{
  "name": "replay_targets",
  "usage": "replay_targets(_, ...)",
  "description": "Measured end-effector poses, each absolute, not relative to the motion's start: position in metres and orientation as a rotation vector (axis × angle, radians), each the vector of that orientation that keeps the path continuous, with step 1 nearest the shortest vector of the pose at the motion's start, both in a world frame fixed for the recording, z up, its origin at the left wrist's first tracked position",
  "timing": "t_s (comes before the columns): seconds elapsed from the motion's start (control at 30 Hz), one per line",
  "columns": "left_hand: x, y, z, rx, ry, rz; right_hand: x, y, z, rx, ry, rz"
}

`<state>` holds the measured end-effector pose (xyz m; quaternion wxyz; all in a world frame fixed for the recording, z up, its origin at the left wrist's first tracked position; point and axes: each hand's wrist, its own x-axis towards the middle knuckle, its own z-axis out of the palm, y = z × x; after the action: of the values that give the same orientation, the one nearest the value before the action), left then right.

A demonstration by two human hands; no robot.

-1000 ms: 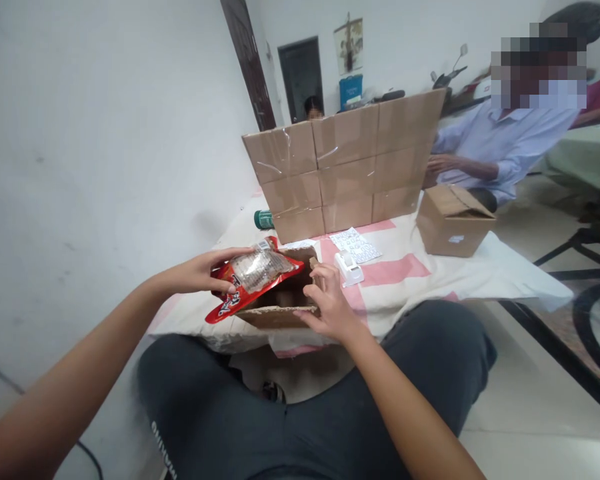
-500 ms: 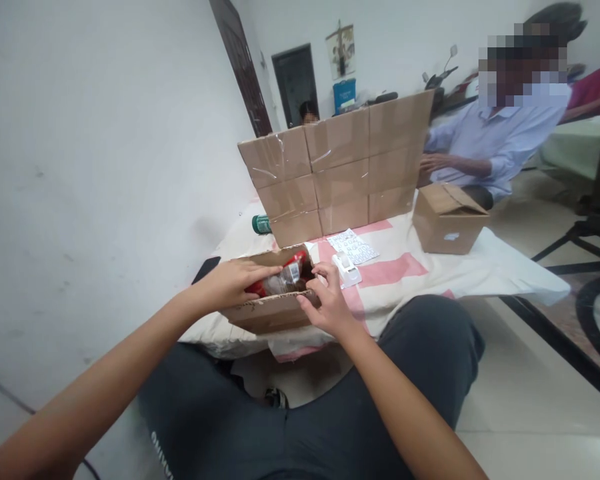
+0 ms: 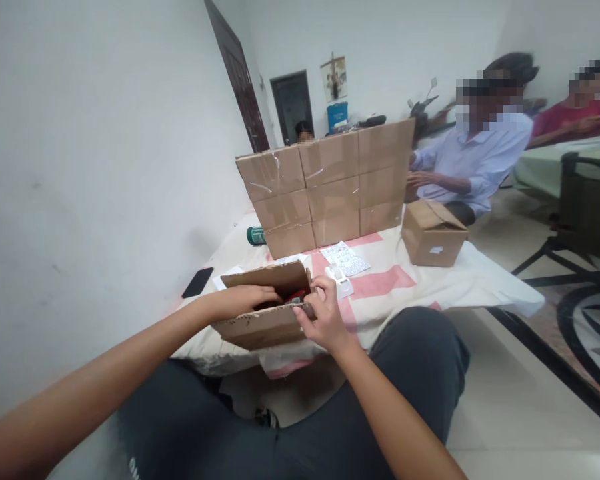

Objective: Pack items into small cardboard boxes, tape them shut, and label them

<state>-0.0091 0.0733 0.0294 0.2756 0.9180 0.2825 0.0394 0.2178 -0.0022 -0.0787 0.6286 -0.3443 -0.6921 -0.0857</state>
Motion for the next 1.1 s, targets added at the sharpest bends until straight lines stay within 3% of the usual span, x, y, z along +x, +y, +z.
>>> replay_targets(0.1, -0.023, 0.074, 0.033, 2.435, 0.741, 0.167, 0.219, -0.002, -0.078, -0.789, -1.545, -0.188)
replay_targets(0.23, -0.040, 0.074, 0.031, 2.179, 0.876, 0.456, 0.221, 0.005, -0.081, -0.779, -1.584, 0.103)
replay_targets(0.33, -0.038, 0.064, 0.032, 2.154, 0.867, 0.315, 0.218, 0.010, -0.085, -0.864, -1.667, 0.256)
replay_targets(0.5, -0.024, 0.039, 0.040, 2.491, 0.861, 0.121, 0.212, 0.009, -0.085, -0.838, -1.677, 0.226)
replay_targets(0.73, -0.039, 0.065, 0.015, 2.984, 1.381, 0.669, 0.204, 0.011, -0.081, -0.989, -1.506, 0.141)
replay_targets(0.93, -0.023, 0.041, 0.002, 2.790, 1.356, 0.340, 0.202, 0.013, -0.088, -1.056, -1.439, 0.306)
replay_targets(1.1, 0.002, 0.013, -0.023, 2.844, 1.529, 0.143, 0.241, 0.037, -0.059, -1.038, -1.215, 0.502)
